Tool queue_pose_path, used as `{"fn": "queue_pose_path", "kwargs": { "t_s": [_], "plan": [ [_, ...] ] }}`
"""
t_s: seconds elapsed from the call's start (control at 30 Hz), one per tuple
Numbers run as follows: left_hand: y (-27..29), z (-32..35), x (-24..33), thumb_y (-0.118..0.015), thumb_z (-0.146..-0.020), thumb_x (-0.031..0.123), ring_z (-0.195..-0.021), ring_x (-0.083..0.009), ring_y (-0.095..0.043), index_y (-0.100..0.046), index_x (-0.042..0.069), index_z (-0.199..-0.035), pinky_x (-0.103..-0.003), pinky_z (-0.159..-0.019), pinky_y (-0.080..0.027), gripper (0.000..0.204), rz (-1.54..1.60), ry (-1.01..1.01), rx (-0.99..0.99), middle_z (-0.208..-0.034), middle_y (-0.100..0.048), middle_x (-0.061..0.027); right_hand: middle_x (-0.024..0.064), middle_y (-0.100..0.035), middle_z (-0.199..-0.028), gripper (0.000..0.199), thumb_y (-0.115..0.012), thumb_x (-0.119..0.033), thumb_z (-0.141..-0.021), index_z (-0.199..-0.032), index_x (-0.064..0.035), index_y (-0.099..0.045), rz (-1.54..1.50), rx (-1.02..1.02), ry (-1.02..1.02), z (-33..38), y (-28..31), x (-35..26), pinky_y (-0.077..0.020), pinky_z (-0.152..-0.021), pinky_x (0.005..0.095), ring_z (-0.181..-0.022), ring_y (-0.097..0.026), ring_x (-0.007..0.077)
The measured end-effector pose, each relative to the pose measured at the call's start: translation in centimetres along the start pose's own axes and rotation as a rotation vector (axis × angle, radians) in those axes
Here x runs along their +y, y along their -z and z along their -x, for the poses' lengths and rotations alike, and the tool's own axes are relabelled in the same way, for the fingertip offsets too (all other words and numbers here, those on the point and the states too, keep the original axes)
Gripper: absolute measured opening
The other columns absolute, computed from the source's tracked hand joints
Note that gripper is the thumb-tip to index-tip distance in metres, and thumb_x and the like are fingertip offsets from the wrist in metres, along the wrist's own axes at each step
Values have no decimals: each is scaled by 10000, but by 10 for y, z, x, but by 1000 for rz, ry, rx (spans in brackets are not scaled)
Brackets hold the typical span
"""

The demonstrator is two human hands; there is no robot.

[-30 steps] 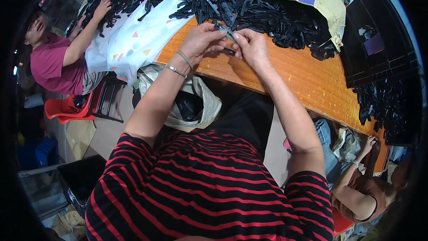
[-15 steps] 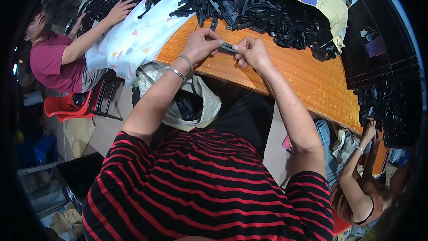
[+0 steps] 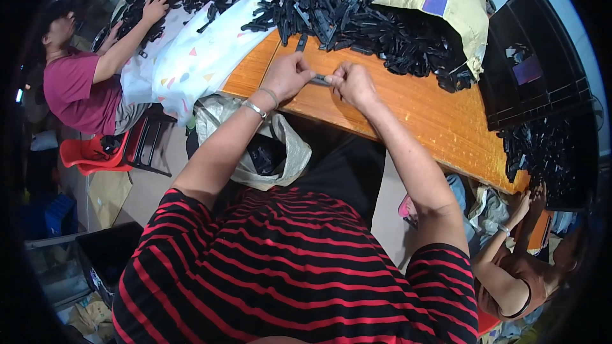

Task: Assembling or inspecting small black plastic components at a workshop table.

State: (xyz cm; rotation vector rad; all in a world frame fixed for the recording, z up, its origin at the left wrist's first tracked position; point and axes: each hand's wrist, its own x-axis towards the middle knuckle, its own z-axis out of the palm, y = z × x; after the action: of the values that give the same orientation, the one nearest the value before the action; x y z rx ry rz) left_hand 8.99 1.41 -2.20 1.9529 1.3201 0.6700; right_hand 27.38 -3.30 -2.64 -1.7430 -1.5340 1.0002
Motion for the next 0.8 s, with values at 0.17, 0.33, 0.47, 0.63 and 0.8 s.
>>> {"fn": "queue_pose_path", "kwargs": {
  "t_s": [0.17,0.33,0.47,0.63,0.8],
  "plan": [
    [46,47,-17,-712,-741,202,-707,-288,-627,-626,39,-764,-382,-657,-493,186,-99,-100,-148,-756,-644,-122,43,-602,-627,199,-650,-156,-875,-759,-7,-583,-78,-298,79,32,3,-16,-404,-435,237,-488,-526,64],
    [52,47,-19,-693,-759,103,-634,-159,-591,-626,29,-908,-289,-622,-485,179,73,-36,-5,-739,-613,-80,113,-602,-685,124,-667,-151,-812,-820,-35,-625,389,177,327,-6,23,-10,-486,-568,368,-585,-612,252],
    [28,9,-11,-665,-773,97,-722,-203,-598,-631,54,-941,-314,-677,-494,176,-66,-202,207,-827,-582,-81,140,-578,-887,110,-650,-132,-789,-874,-63,-639,674,364,481,-39,25,-12,-493,-680,441,-775,-598,375],
    [6,-32,-5,-666,-775,135,-847,-300,-595,-644,110,-965,-398,-719,-488,193,-240,-288,302,-885,-582,-109,174,-555,-913,143,-595,-74,-785,-920,-27,-584,896,261,506,-59,26,-15,-495,-670,461,-779,-611,380],
    [0,-42,-4,-676,-759,130,-821,-306,-595,-621,80,-858,-398,-706,-491,124,-314,-278,299,-883,-582,-109,188,-588,-905,143,-526,-31,-791,-925,-9,-567,969,147,548,-50,31,-23,-520,-679,435,-774,-634,361]
  ]
}}
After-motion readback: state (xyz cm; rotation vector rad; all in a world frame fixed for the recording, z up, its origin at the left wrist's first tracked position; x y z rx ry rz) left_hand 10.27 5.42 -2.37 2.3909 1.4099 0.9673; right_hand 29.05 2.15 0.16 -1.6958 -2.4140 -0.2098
